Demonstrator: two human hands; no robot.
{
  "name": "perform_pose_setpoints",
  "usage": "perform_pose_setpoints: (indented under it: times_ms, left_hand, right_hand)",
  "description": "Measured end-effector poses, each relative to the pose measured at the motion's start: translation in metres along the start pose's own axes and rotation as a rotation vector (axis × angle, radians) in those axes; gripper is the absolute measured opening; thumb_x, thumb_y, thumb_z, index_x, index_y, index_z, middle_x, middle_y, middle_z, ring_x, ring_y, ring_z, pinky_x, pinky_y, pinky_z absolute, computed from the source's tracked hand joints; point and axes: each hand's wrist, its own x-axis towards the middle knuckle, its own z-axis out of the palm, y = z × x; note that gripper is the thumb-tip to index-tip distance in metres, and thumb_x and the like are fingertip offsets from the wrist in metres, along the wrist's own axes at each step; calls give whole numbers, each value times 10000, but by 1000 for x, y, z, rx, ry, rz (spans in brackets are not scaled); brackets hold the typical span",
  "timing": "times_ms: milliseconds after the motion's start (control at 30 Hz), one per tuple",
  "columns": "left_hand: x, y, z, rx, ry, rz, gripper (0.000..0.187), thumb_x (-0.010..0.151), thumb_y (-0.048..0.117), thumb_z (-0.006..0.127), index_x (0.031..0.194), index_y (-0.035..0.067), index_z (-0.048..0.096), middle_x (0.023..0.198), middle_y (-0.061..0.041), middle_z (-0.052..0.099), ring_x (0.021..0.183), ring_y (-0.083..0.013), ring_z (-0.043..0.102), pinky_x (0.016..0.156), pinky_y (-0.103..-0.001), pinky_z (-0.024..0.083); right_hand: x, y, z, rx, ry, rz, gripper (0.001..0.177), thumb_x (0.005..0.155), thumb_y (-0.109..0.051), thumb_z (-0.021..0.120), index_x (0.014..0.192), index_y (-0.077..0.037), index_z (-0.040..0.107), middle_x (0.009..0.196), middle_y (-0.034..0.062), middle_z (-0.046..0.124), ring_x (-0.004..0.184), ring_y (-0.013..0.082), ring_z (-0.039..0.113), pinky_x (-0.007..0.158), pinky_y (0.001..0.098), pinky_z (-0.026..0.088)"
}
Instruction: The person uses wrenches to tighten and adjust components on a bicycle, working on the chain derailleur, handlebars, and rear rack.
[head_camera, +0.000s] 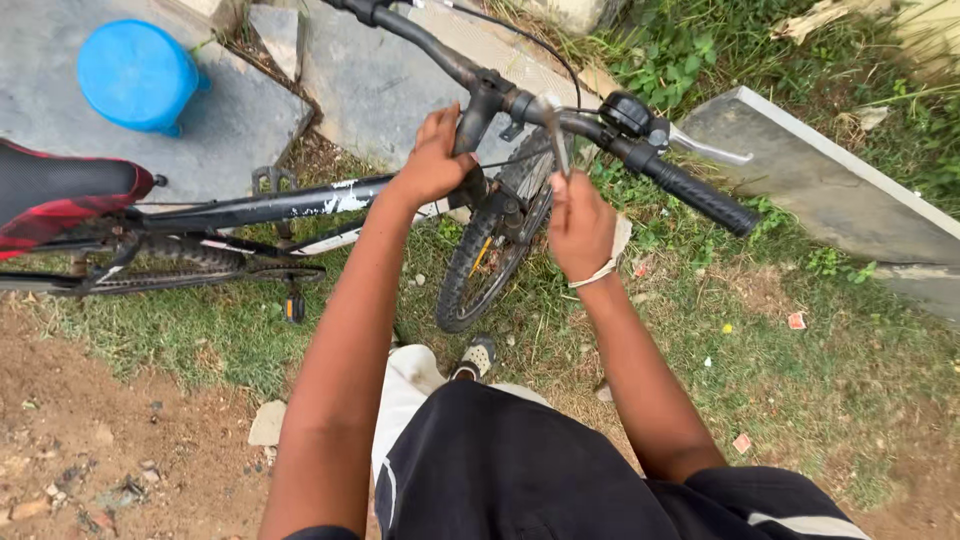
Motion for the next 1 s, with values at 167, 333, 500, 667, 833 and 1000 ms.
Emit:
perform_pose_setpoints:
  times_ms: [167,333,500,667,833,1000]
  left_hand:
    - [-7,4,2,-736,205,-42,865,1006,517,536,1654,104,138,1686,-174,281,1574,-326,250,1270,-434,208]
    - [-22,13,-9,-791,444,-5,841,1048,620,402,1661,114,128,1715,-159,219,1586,-309,216,1261,-433,192]
    - [-30,35,-3,-520,544,114,716,1124,545,391,1650,92,213,1687,-188,340,1601,-333,294,1309,-451,226]
    - [-30,38,18,-15,465,41,703,1098,458,442,1647,68,240,1631,-297,280,1543,-443,218,1226,-509,134]
    - [-8,8,40,-194,365,-97,686,1100,508,370,1637,100,247,1644,-234,336,1552,-424,239,1277,-480,158]
    - [-4,-5,42,-523,387,-107,774,1078,580,305,1634,66,147,1641,-230,312,1515,-408,245,1234,-484,162]
  right_hand:
    - [-10,7,33,321,128,-96,131,1055,-168,545,986,-58,526,804,139,560,646,281,532,548,382,471]
    - [-33,-9,33,-132,145,-108,199,1052,-177,564,1005,12,607,698,173,633,577,340,635,516,441,496]
    - [-17,4,36,-166,-42,-30,210,1112,-154,508,997,2,588,720,164,630,576,351,635,543,461,519]
    - [-16,2,22,-325,-14,-30,188,1075,-148,499,1017,-3,603,744,142,626,581,319,626,555,440,514]
    - [-34,-5,-12,23,254,-270,230,1124,-173,448,1020,-2,561,773,114,600,643,285,621,612,411,501]
    - [-10,26,64,-339,-236,-7,191,1009,-234,524,951,-82,623,809,157,691,716,327,680,642,441,537]
